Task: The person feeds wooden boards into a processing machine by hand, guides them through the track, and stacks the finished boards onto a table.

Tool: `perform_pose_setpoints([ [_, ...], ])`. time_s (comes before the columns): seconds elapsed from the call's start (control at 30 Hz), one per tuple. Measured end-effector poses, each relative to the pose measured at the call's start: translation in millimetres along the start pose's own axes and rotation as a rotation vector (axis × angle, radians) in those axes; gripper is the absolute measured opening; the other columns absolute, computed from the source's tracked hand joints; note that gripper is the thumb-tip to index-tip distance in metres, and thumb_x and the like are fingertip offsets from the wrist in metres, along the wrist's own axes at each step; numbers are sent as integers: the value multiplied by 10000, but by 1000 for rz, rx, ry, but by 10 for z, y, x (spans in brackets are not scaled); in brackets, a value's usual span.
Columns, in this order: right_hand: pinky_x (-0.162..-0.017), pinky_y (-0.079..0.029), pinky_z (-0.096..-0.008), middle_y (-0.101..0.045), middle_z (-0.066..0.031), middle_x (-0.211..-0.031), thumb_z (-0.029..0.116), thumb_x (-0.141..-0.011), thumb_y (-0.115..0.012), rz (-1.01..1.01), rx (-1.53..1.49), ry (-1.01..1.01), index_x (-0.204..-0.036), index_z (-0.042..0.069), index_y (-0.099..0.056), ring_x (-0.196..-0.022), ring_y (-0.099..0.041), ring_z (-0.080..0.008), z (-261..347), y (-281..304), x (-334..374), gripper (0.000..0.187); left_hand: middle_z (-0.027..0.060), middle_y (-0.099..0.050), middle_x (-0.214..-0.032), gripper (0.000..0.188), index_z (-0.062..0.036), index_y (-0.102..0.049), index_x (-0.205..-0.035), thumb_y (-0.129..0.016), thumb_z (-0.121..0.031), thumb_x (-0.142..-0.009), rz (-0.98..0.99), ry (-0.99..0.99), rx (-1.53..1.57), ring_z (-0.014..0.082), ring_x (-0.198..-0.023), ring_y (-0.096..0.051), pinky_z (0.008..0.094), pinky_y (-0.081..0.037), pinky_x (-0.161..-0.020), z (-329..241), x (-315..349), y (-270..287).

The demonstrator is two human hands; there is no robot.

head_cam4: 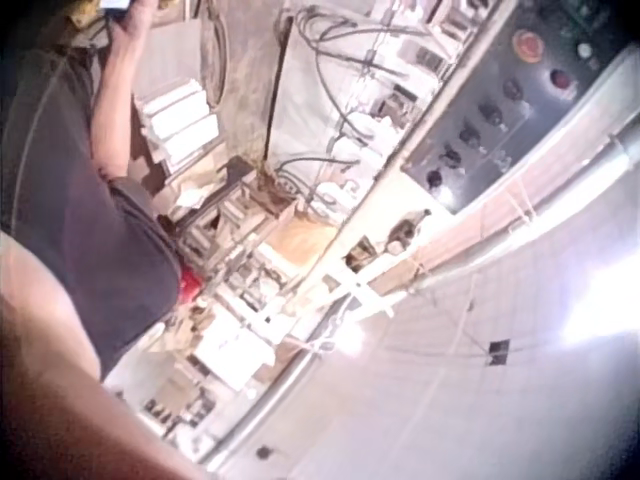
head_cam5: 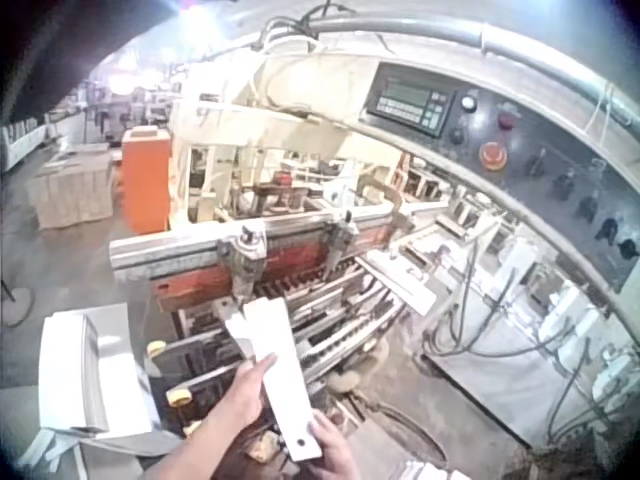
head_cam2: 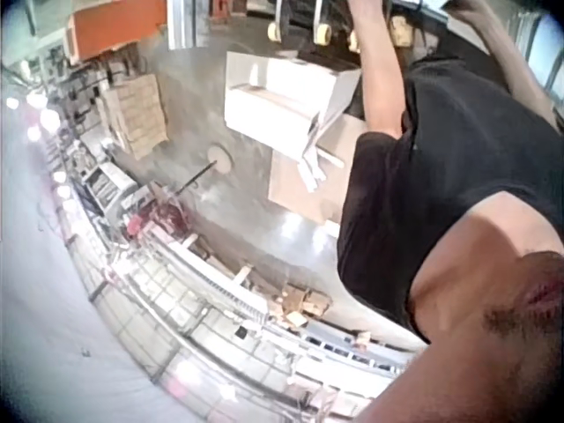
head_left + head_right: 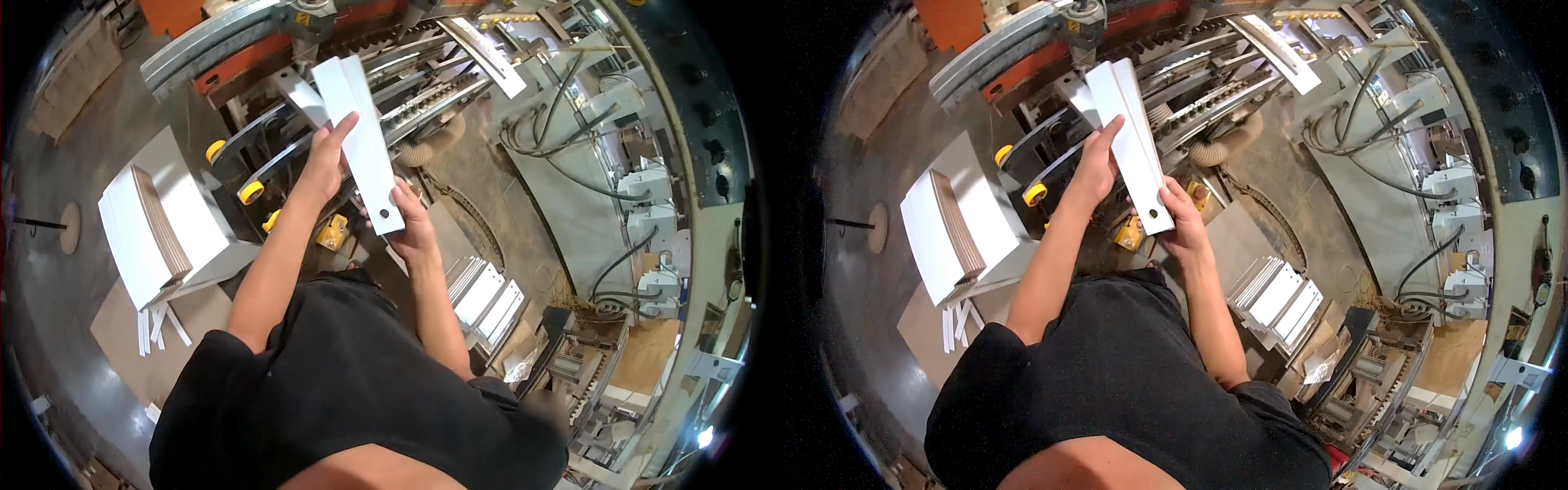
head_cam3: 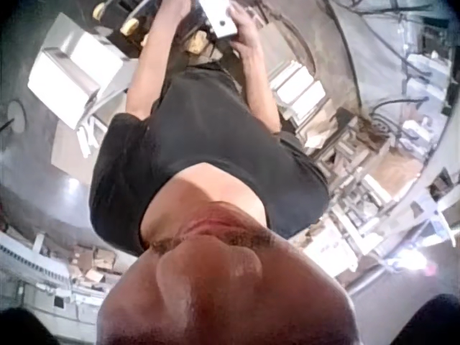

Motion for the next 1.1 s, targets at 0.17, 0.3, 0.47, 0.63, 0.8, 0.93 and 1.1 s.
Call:
perform_pose_setpoints([
  [0.17,-726,-556,-276,-674,-107,-1061,212,-927,-664,-168,333,73,-1305,-12,-560,-897,-676,-203,34,-21,-100,451,179,-624,-1191,498,11,-501,-1303,-579,-371,-994,-40,-17,211,275,-1012,-648,402,-541,-879,-41,-34,55],
  [0.3,-779,-515,-256,-678,-80,-1085,157,-901,-685,-191,639,206,-1291,-30,-593,-904,-652,-150,98,-219,-38,442,176,-605,-1245,552,-11,-440,-1370,-442,-450,-1035,-41,-30,226,285,-1072,-606,439,-529,-910,-32,103,235],
  [0.47,-874,-517,-393,-623,-186,-1122,179,-768,-789,-209,1448,476,-1258,34,-634,-1008,-639,-326,131,-545,99,534,146,-600,-1180,610,-49,-426,-1367,-454,-540,-1006,-56,-77,445,277,-1072,-582,464,-509,-909,26,207,229],
  [0.63,-872,-528,-411,-607,-202,-1182,163,-769,-782,-118,1563,470,-1368,65,-524,-1055,-620,-376,-6,-523,127,659,107,-594,-1089,715,-66,-448,-1336,-438,-668,-950,-161,-112,384,255,-997,-584,448,-507,-876,5,369,304],
  [0.8,-968,-481,-415,-608,-199,-1223,72,-732,-760,8,1497,426,-1420,76,-466,-1142,-593,-370,272,-225,144,748,310,-419,-1447,1004,51,-386,-1421,-303,-797,-891,92,57,760,418,-1358,-418,561,-337,-1131,-195,776,299],
  [0.93,-926,-445,-400,-634,-111,-1142,-34,-632,-681,302,1757,525,-1270,67,-601,-1038,-586,-322,643,-442,22,651,281,-296,-1545,938,75,-511,-1319,-374,-756,-905,462,143,383,401,-1422,-332,560,-288,-1155,-74,1027,313],
  [1.1,-1079,-355,-461,-617,-83,-1079,-76,-570,-651,536,1949,528,-1133,89,-661,-1148,-541,-303,843,-1014,-282,587,377,-276,-1491,961,33,-112,-1541,-646,-416,-880,501,359,363,557,-1339,-366,626,-468,-991,-78,1348,159],
])
Point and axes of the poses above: each hand's wrist, its own x-axis away from the middle knuckle, its own y-axis out of the back of the hand, z = x × y, the point moved 6 cm from there along -x, towards the middle knuckle
